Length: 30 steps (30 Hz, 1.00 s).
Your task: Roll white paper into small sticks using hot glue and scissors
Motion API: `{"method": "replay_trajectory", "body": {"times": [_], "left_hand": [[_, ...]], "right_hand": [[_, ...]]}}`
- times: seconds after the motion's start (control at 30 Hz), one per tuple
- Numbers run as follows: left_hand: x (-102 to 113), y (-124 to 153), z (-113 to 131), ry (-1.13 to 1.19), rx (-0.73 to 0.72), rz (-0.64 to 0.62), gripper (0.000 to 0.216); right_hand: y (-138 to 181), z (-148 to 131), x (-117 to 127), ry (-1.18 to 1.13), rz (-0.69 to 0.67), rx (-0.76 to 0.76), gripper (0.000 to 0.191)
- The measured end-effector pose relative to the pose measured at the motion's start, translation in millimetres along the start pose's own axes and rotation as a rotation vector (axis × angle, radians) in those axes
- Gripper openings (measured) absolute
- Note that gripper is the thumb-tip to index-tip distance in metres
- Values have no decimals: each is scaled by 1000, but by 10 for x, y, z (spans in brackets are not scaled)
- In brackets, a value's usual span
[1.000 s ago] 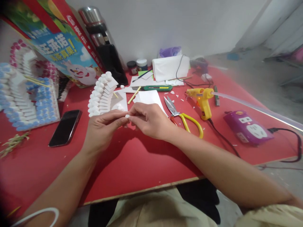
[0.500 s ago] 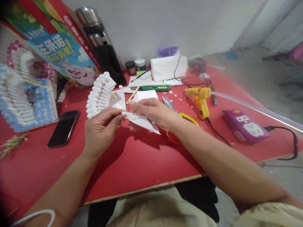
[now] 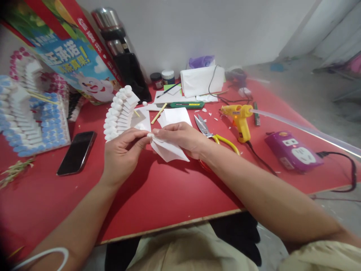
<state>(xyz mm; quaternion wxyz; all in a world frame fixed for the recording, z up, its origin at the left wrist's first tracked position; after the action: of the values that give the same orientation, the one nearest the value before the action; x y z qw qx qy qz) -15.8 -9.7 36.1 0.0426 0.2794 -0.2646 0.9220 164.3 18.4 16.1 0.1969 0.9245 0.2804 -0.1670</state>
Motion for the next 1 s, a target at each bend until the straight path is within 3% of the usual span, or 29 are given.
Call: {"method": "replay_trajectory", "body": {"times": [0.27,0.5,0.6,0.73,0.83,1.0], "left_hand": [[-25,-6,38,-17,6,-17,7],[-20,14,9,33,80,18,7],[3,15,-35,67,129,65,7],[8,11,-44,48,78,76,8],[-9,13,-20,38,29,30,7],[-13,15,6,34,-5,1,8]], "right_hand": [[16,-4,-78,68,-26,17,21],[52,-51,-174,333,38,153,14],[30,-60,-158,116,-78,17,28],[-4,-46,-122,-246,-233,-209,58],[-12,-10,-97,-340,-254,-256,44],[6,17,-98,-380,-291,-184,22]]}}
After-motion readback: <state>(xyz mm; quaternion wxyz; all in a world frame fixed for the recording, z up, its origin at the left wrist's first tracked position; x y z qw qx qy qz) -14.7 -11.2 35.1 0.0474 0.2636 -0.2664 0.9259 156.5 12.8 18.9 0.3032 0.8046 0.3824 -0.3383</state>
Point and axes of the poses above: each hand's wrist, its own y-axis away from the middle knuckle, its own x-axis out of the back of the hand, z = x × y, the point moved 3 cm from there along -y, towards the middle knuckle, and after that the axes turned 6 degrees about -z, right-handed, at the moved point
